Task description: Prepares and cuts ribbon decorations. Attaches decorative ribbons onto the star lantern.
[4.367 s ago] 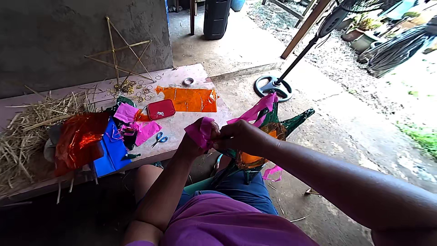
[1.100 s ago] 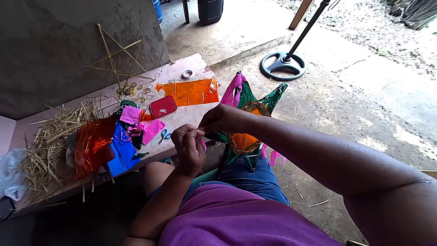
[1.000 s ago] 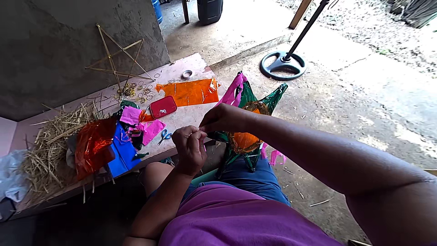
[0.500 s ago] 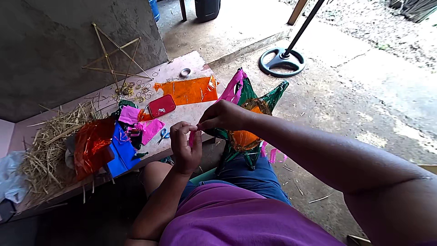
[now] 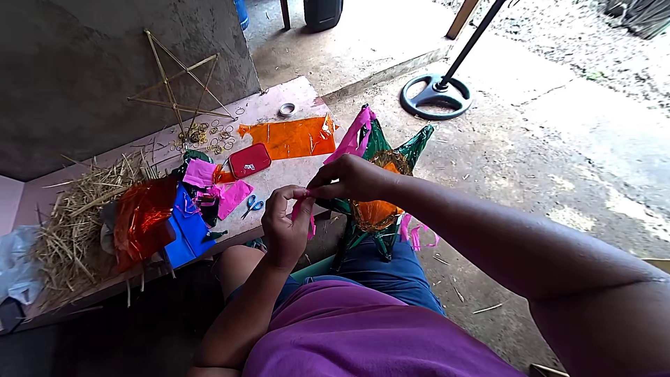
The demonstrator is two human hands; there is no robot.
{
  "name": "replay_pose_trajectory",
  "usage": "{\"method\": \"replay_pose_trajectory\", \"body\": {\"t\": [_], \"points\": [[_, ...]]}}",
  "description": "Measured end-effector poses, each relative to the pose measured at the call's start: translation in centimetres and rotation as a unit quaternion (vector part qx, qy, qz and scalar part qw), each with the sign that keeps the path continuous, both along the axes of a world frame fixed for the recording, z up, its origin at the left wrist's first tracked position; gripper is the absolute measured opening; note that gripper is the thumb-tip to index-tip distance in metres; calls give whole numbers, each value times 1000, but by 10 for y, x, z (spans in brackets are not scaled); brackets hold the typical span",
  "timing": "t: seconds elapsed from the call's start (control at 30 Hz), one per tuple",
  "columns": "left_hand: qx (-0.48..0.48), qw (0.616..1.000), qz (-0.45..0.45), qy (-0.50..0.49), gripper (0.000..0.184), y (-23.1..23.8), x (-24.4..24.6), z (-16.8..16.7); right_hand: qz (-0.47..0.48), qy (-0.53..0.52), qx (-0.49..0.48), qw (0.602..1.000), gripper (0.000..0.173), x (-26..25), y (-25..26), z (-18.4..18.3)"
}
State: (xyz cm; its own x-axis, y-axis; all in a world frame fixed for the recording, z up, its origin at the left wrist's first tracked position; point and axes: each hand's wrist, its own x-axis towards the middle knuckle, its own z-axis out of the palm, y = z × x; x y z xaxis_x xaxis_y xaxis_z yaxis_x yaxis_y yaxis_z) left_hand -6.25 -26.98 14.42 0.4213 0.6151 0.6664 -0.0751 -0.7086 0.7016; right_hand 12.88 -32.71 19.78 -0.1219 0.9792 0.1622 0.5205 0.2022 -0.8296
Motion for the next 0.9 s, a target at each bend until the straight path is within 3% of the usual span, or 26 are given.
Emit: {"method": "replay_pose_trajectory", "body": {"t": [0.27, 0.5, 0.9], "points": [[16, 1000, 2, 12, 15, 0, 0, 4, -5, 4, 21, 1000, 13, 4, -3, -3], [158, 984, 47, 62, 4, 9, 2, 1, -55, 38, -54, 996, 11, 0, 1, 4], [61, 982, 28, 175, 10, 11, 6, 37, -114, 23, -80, 990, 11, -5, 0, 10]]}}
